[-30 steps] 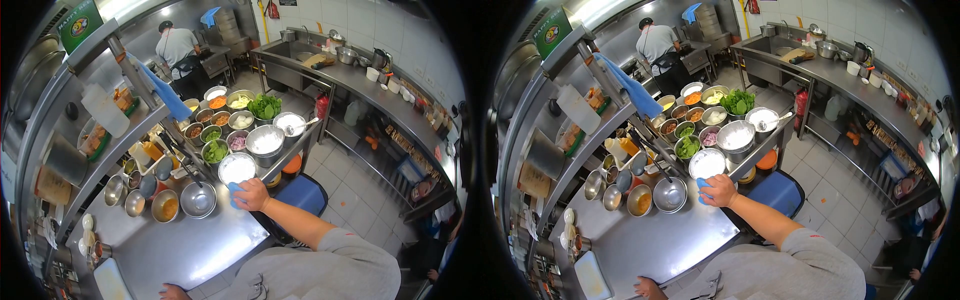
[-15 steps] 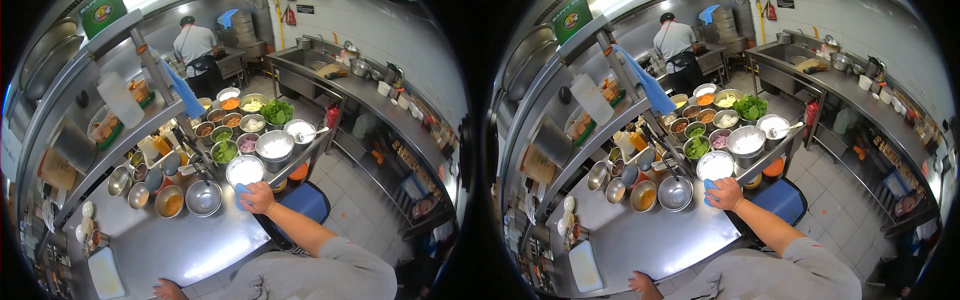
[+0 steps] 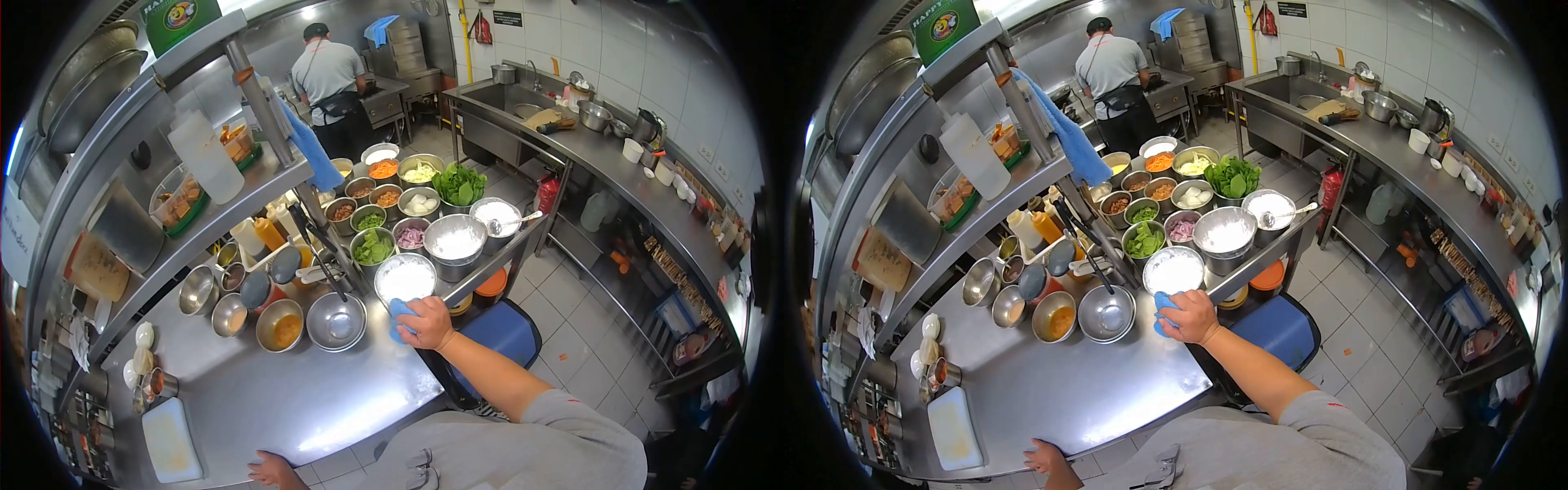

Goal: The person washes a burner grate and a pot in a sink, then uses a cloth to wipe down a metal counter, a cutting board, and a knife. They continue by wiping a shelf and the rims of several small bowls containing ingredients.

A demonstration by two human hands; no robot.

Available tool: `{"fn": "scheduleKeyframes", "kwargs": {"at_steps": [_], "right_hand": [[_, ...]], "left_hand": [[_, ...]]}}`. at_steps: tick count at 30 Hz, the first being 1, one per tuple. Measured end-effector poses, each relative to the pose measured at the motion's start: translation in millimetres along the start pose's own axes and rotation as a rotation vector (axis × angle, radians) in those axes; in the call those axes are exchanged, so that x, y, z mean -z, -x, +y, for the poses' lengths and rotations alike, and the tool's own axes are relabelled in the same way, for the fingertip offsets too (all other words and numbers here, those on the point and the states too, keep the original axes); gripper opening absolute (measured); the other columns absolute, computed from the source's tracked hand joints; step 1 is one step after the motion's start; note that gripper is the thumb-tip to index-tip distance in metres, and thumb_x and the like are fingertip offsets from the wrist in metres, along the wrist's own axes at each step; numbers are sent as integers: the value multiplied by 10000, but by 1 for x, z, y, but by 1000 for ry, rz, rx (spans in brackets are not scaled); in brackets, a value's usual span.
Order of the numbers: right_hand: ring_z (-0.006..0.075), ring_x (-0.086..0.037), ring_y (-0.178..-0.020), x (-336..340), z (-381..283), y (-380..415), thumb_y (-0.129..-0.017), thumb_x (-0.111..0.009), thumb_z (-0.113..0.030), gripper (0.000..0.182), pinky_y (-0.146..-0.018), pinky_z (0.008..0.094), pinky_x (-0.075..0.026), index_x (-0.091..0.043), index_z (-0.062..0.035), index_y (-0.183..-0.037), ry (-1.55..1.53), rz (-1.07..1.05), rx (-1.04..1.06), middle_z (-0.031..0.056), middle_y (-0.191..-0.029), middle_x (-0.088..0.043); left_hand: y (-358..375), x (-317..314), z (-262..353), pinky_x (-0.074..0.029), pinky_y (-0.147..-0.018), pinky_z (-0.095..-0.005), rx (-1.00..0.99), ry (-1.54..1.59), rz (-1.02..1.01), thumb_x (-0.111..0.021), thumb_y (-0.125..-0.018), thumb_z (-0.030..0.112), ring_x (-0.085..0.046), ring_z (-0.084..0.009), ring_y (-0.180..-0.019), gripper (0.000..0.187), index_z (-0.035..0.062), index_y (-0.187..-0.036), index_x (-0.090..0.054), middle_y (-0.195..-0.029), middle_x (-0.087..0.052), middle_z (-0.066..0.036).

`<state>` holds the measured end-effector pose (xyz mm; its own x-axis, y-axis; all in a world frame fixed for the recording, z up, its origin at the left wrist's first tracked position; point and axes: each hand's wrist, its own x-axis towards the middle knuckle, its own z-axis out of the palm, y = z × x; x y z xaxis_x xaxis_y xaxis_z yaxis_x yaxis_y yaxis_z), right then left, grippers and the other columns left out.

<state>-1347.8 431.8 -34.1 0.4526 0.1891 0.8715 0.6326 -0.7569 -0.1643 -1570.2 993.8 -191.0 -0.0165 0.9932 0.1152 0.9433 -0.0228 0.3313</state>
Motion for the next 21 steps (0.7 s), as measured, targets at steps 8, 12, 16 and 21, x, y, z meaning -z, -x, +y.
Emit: {"fn": "scheduleKeyframes", "kwargs": {"at_steps": [8,12,16,21], "right_hand": [[216,-555,-745,2,-2,-1,-819,-748,-334,100,-671,373,-424,-752,-239,-850,6,0,-5,-12,-903,-636],[218,-563,-757,2,-2,-1,-812,-754,-327,97,-677,373,-429,-752,-238,-850,1,-1,-6,-10,-916,-643],[217,-569,-765,3,-3,-2,-797,-767,-317,96,-679,372,-433,-753,-239,-851,-2,-1,-7,-9,-924,-647],[217,-567,-763,1,-1,0,-783,-776,-320,108,-674,370,-436,-756,-241,-854,1,-5,-3,-10,-924,-646]], "left_hand": [[-1,-6,0,-385,-1161,-553,29,0,35,-510,-989,647,-405,-474,-1431,761,179,-1584,-434,-1675,-282,-185],[-7,-15,-4,-394,-1152,-568,32,16,48,-509,-989,645,-405,-481,-1428,756,183,-1583,-437,-1675,-283,-180],[4,5,3,-381,-1163,-571,41,26,-14,-499,-1008,618,-359,-484,-1450,756,158,-1598,-395,-1691,-229,-181],[7,13,5,-346,-1187,-567,34,36,-82,-481,-1029,594,-321,-484,-1474,765,117,-1612,-347,-1702,-176,-204]]}}
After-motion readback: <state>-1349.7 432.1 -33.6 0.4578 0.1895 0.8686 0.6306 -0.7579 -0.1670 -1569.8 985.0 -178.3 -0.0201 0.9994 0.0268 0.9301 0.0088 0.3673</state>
